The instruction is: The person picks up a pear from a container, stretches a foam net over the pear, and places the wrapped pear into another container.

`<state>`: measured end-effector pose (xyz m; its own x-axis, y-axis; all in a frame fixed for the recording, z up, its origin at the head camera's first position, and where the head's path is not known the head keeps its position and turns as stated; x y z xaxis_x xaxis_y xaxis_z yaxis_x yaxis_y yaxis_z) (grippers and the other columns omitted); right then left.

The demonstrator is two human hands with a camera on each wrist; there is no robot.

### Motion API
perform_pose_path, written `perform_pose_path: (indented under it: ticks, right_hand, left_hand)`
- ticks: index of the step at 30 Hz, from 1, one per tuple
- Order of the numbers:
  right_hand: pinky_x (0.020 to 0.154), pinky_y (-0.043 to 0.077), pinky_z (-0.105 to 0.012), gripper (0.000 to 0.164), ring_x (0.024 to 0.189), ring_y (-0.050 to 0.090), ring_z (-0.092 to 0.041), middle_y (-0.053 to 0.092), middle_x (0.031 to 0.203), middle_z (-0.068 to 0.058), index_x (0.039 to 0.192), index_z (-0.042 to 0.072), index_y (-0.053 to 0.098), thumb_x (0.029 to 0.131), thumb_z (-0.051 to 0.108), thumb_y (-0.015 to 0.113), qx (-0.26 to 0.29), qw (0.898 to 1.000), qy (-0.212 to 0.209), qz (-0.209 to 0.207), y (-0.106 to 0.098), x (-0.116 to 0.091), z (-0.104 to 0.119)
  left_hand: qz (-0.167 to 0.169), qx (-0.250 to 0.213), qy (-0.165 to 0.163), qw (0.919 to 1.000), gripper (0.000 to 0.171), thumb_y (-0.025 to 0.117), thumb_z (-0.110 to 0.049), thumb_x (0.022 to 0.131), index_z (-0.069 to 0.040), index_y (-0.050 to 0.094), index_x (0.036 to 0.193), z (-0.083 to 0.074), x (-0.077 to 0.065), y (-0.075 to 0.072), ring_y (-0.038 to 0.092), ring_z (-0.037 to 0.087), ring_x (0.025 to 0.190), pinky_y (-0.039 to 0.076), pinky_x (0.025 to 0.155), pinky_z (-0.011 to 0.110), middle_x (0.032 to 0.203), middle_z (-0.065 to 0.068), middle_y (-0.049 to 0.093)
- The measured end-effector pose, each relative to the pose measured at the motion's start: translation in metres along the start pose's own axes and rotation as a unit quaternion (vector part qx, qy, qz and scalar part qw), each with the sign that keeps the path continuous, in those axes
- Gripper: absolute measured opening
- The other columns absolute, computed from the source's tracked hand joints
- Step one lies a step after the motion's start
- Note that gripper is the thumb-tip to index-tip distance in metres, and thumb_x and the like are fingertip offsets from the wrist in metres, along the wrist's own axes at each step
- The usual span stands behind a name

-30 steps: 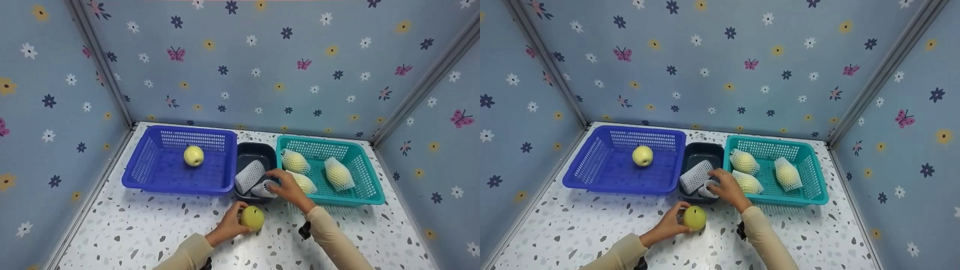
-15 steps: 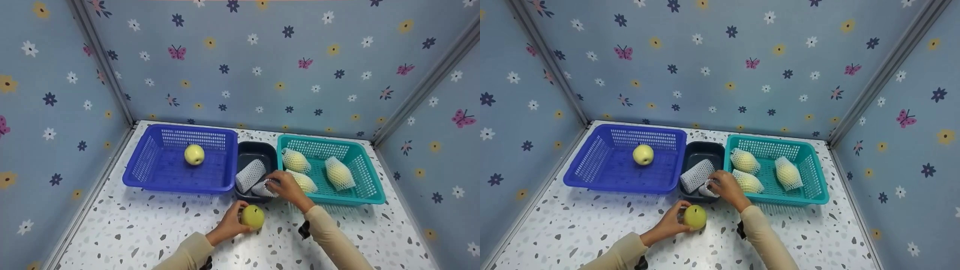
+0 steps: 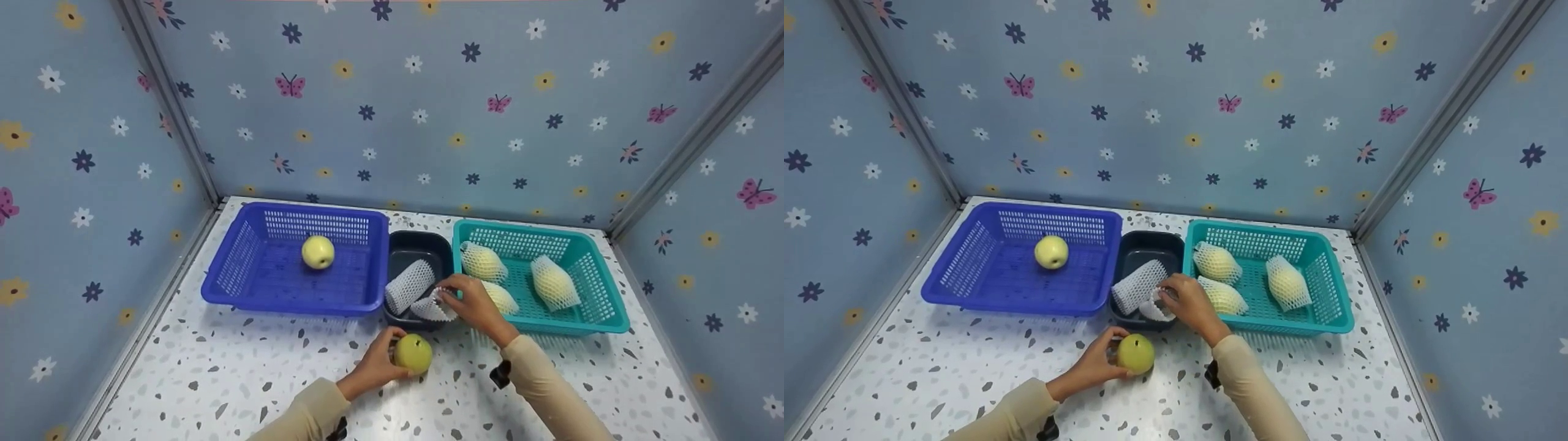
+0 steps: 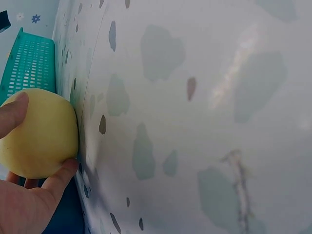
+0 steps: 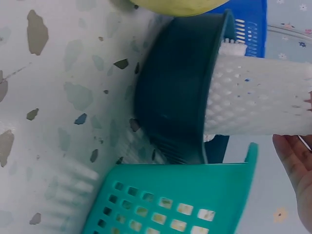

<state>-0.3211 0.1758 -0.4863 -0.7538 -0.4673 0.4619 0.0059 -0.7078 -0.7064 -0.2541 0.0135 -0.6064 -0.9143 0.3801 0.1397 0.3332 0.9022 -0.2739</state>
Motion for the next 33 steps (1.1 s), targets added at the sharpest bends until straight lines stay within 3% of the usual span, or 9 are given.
perform_pose_path:
  ticks: [12,20,27,33]
  right_hand:
    - [0.066,0.052,-0.031,0.007,0.079,0.061,-0.011,0.066,0.089,0.000,0.094,0.008,0.071,0.088,0.006,0.068,-0.003,1.000,-0.007,-0.022,-0.018,0.004,0.024]
    - [0.065,0.053,-0.033,0.010,0.078,0.063,-0.014,0.068,0.089,-0.001,0.095,0.007,0.071,0.086,0.004,0.070,0.010,0.997,-0.034,-0.069,-0.035,0.005,0.045]
    - [0.066,0.053,-0.030,0.011,0.078,0.063,-0.013,0.069,0.088,-0.003,0.094,0.008,0.072,0.085,0.002,0.070,0.033,0.995,-0.024,-0.093,-0.045,0.003,0.057]
    - [0.065,0.054,-0.029,0.014,0.073,0.064,-0.019,0.069,0.085,-0.008,0.091,0.003,0.072,0.081,-0.006,0.070,0.051,0.993,-0.023,-0.107,-0.053,0.000,0.073]
  left_hand:
    - [0.000,-0.011,0.001,0.9999,0.066,0.083,0.001,0.062,-0.005,0.048,0.117,0.001,0.000,0.002,0.053,0.032,0.109,0.045,0.092,0.048,0.119,0.013,0.051]
    - [0.003,-0.015,-0.007,0.9999,0.066,0.081,0.004,0.062,-0.005,0.047,0.117,0.000,0.000,0.002,0.053,0.034,0.109,0.046,0.091,0.048,0.120,0.014,0.050]
    - [0.001,-0.026,-0.001,0.9997,0.066,0.077,0.011,0.062,0.000,0.045,0.119,-0.002,0.000,0.002,0.053,0.041,0.108,0.047,0.087,0.052,0.121,0.020,0.048]
    - [0.003,-0.017,-0.011,0.9998,0.067,0.080,0.004,0.062,-0.003,0.046,0.119,-0.001,0.000,0.002,0.052,0.037,0.110,0.046,0.090,0.050,0.123,0.017,0.049]
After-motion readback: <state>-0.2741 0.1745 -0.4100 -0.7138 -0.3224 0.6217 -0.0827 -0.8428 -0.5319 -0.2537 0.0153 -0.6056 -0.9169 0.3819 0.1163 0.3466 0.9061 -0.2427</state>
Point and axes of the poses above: each hand's wrist, its own x-axis towards the middle knuckle, its own y-axis out of the palm, z = x × y, the point moved 8 cm from there along x, towards the middle knuckle
